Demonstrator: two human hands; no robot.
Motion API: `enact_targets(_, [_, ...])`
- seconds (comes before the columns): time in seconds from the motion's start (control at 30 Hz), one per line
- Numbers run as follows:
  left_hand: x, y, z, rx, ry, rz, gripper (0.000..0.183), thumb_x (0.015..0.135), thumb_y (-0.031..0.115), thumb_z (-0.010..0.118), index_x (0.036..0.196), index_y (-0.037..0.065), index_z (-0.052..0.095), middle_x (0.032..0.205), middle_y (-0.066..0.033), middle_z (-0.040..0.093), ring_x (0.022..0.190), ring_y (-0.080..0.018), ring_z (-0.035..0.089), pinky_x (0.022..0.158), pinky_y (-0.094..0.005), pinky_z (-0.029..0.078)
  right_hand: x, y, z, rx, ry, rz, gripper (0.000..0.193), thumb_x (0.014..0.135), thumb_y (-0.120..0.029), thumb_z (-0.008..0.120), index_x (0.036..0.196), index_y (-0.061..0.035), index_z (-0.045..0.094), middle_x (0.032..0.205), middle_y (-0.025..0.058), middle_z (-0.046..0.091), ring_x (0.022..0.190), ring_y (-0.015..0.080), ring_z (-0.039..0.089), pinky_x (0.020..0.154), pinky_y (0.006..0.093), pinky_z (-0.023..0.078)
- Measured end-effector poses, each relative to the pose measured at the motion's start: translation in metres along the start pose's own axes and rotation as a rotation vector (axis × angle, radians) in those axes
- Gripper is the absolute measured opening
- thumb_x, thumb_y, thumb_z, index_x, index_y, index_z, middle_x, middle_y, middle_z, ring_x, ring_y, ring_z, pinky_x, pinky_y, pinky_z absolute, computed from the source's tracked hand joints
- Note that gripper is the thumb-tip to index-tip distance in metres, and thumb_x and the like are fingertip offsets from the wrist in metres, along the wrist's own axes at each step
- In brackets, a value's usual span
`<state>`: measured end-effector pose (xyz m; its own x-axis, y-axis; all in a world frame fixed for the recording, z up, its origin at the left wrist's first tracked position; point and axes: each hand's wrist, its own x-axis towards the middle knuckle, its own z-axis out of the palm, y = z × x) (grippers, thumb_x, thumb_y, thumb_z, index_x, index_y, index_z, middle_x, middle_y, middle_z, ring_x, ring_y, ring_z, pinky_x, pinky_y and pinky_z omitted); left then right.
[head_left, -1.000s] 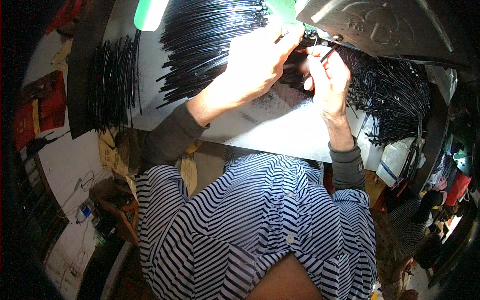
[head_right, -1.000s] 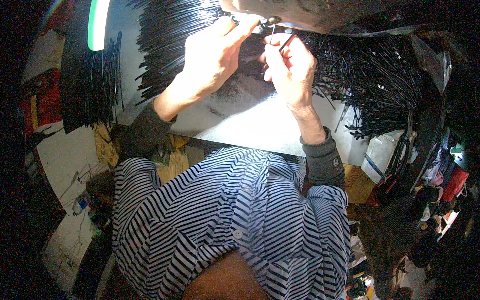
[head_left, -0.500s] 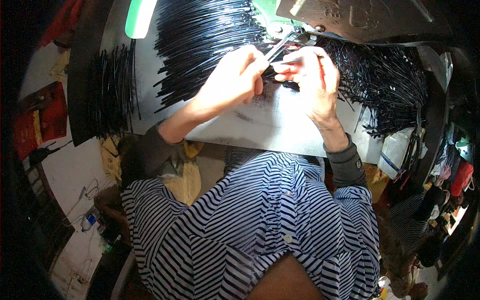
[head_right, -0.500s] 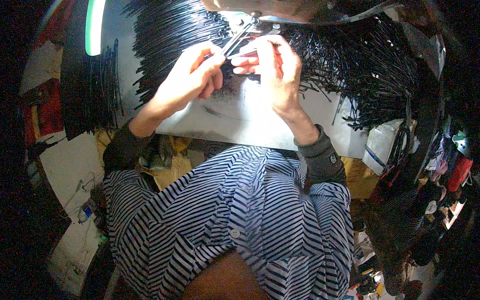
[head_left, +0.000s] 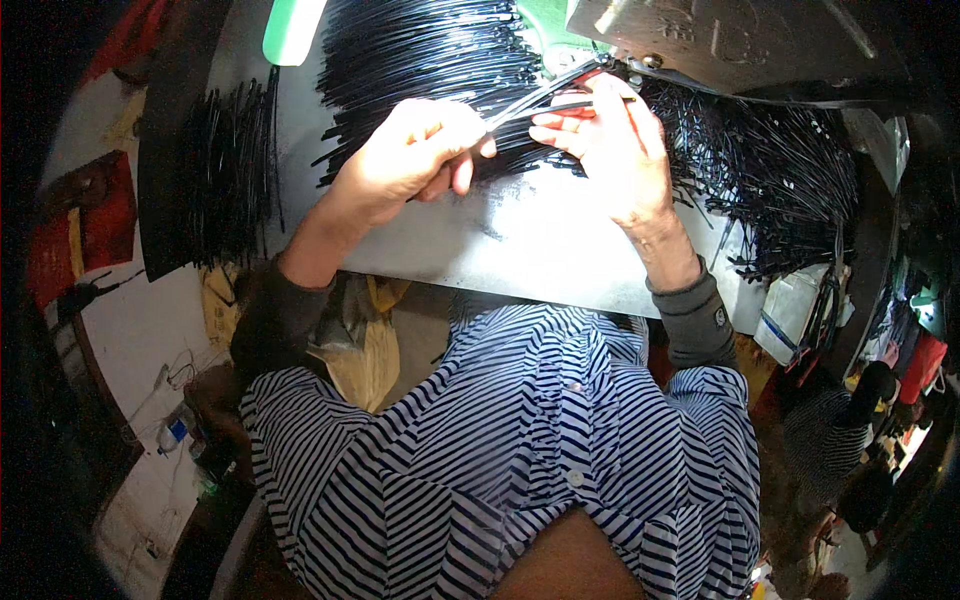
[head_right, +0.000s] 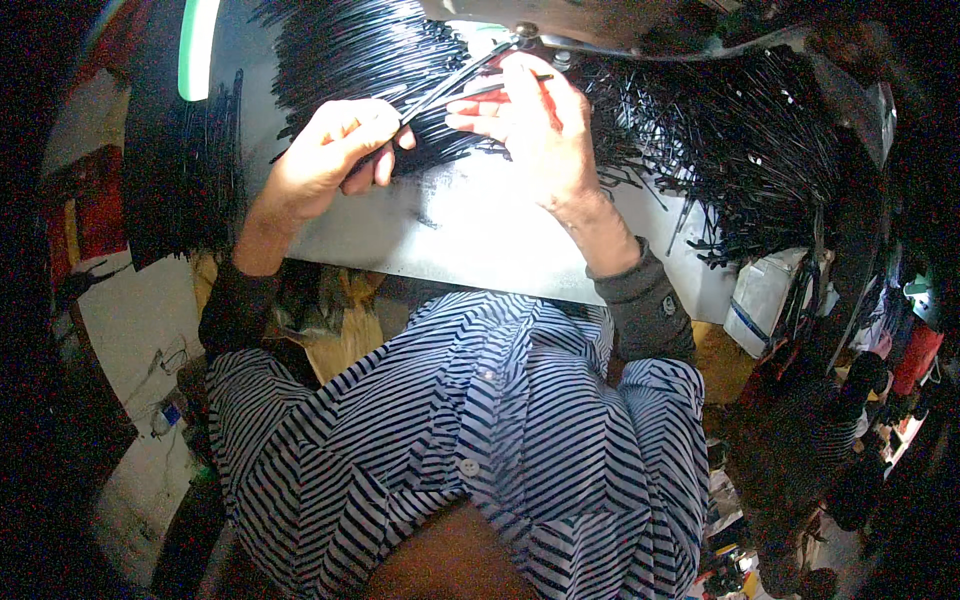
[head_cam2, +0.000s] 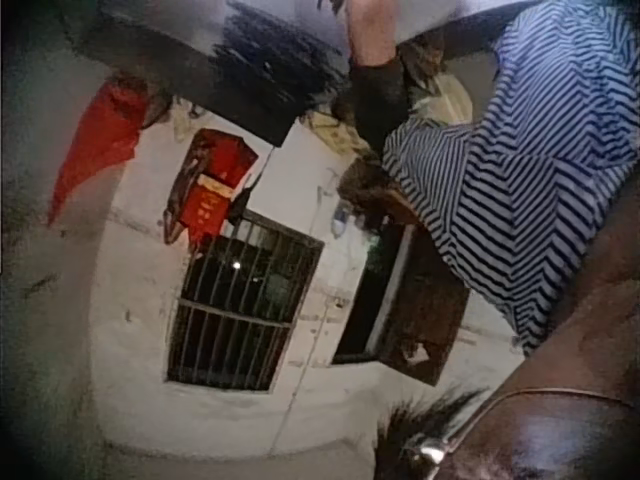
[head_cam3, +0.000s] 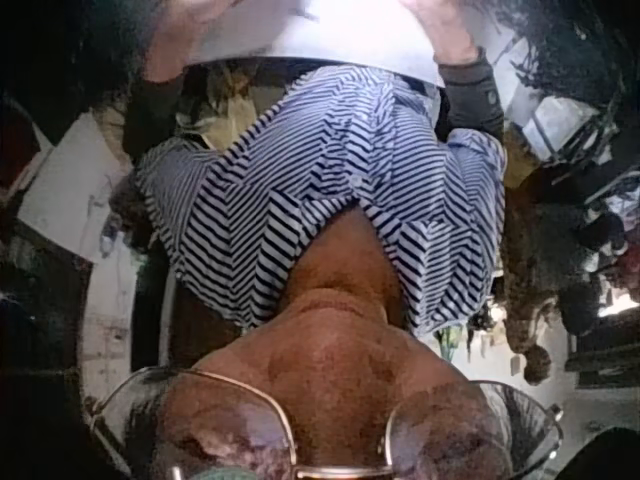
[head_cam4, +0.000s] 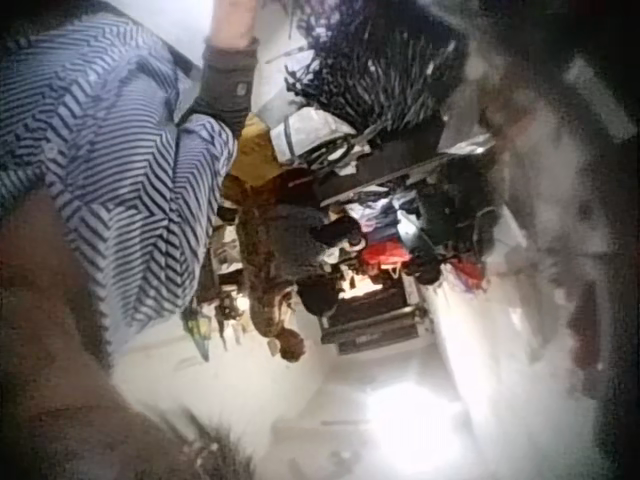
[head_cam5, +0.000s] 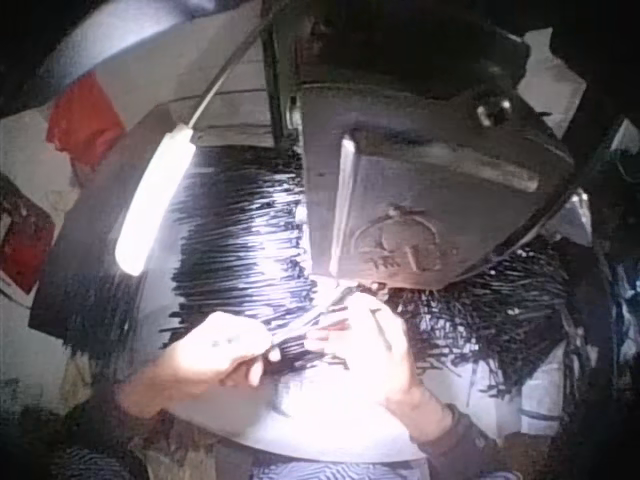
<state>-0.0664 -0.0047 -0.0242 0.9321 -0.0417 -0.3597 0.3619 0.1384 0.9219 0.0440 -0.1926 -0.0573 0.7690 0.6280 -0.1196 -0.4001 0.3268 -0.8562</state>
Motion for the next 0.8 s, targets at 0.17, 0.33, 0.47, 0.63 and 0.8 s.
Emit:
enact_targets(0.17, [-0.001,0.011,0.009,0.438,0.046,0.081,0.026,0.094,0.024,0.046,0.095,0.002,0.06,0.059,-0.0027,0.056,0.045,-0.0038,0.041,0.043,-0.0183,0.033,-0.004,0.003,-0.007,-0.205,-0.045,-0.086,0.026,0.096,-0.018,0.045,0.106,0.0047,0.048,0.088,0.018,0.064,0.082,0.0268,0.066,0.074,0.0382,0.056])
enact_targets(0.33, [0.009,-0.011,-0.004,-0.595,0.2,0.062,0.03,0.088,0.014,0.057,0.113,-0.002,0.054,0.091,-0.0148,0.062,0.075,-0.0175,0.06,0.073,-0.032,0.051,0.0,-0.015,-0.04,0.258,0.026,-0.105,0.024,0.096,-0.023,0.045,0.1,-0.0017,0.055,0.085,0.0173,0.063,0.083,0.0307,0.064,0.08,0.051,0.053])
enact_targets(0.47, [0.045,-0.026,0.018,-0.822,0.046,0.148,0.032,0.084,0.008,0.061,0.112,-0.005,0.054,0.102,-0.0189,0.061,0.095,-0.0277,0.06,0.093,-0.0399,0.047,0.011,-0.022,-0.039,0.2,0.175,-0.189,0.025,0.096,-0.023,0.046,0.095,0.0013,0.053,0.086,0.02,0.062,0.085,0.0326,0.063,0.083,0.0511,0.052])
enact_targets(0.63, [0.073,-0.01,0.04,-1.041,0.209,0.231,0.025,0.086,0.014,0.059,0.102,-0.006,0.057,0.096,-0.0204,0.061,0.089,-0.0316,0.063,0.088,-0.0434,0.051,0.013,-0.019,-0.041,0.231,0.161,-0.221,0.027,0.095,-0.023,0.048,0.097,0.0033,0.05,0.093,0.0212,0.059,0.094,0.0336,0.061,0.088,0.0515,0.05])
enact_targets(0.8, [0.084,-0.02,0.042,-0.97,0.151,0.408,0.025,0.087,0.013,0.057,0.102,-0.006,0.055,0.096,-0.0208,0.062,0.09,-0.0338,0.063,0.086,-0.0445,0.052,0.011,-0.021,-0.038,0.234,0.225,-0.237,0.027,0.095,-0.021,0.047,0.099,0.0055,0.05,0.095,0.0235,0.059,0.094,0.0359,0.06,0.089,0.0518,0.049])
